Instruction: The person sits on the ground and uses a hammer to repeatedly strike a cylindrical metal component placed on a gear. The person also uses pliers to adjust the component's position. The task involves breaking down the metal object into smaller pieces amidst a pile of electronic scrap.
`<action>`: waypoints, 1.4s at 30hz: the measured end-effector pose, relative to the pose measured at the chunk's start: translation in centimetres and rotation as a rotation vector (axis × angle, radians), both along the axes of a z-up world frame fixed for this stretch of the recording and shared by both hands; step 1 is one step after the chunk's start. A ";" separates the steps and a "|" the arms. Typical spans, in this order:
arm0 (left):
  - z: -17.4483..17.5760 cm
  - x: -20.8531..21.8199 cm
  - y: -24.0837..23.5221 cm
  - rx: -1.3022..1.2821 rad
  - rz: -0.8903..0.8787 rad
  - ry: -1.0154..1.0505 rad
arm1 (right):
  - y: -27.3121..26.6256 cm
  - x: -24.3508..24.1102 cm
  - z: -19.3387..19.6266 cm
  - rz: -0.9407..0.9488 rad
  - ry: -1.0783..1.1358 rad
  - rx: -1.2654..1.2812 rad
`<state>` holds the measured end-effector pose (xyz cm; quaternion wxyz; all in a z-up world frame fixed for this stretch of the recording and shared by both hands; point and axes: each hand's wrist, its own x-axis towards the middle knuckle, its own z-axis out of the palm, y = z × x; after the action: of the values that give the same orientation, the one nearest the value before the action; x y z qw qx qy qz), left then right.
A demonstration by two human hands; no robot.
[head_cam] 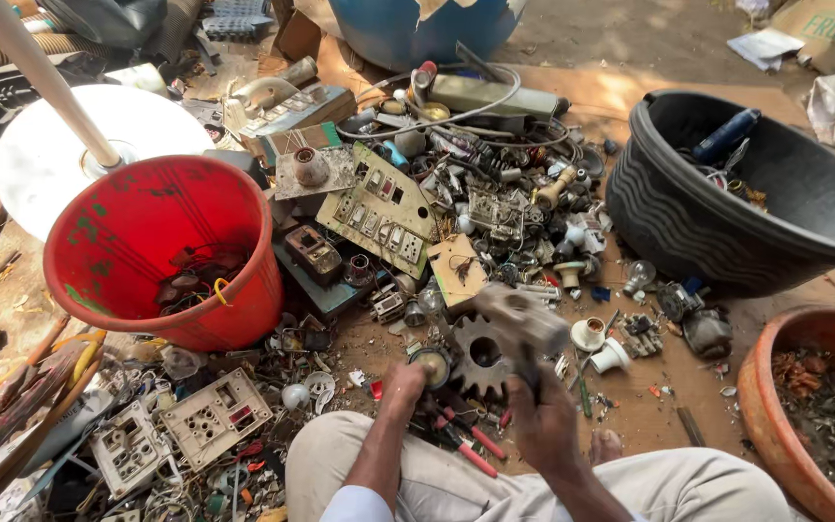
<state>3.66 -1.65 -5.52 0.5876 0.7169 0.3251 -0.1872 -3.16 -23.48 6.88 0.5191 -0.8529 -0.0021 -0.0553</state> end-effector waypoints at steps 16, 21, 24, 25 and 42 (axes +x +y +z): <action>0.9 -0.7 -0.3 0.065 0.021 -0.260 | -1.4 0.1 -0.8 0.026 0.350 -0.140; 0.3 -2.0 -2.8 0.629 -0.316 -1.040 | -3.9 -1.6 -0.3 -0.136 0.494 0.197; -0.3 -1.9 -4.0 0.822 -0.575 -0.955 | -4.8 -1.8 -0.9 -0.223 0.501 0.320; 0.0 -2.3 -3.9 0.877 -0.639 -0.926 | -5.3 -1.8 -1.0 -0.243 0.519 0.300; 3.3 -2.2 -3.6 0.518 -0.500 -0.419 | -4.3 -2.0 -3.4 -0.175 0.677 0.385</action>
<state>1.46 -5.28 -2.21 0.3775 0.9206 0.0508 -0.0862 -5.15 -27.81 3.45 0.6341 -0.7070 0.2522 0.1855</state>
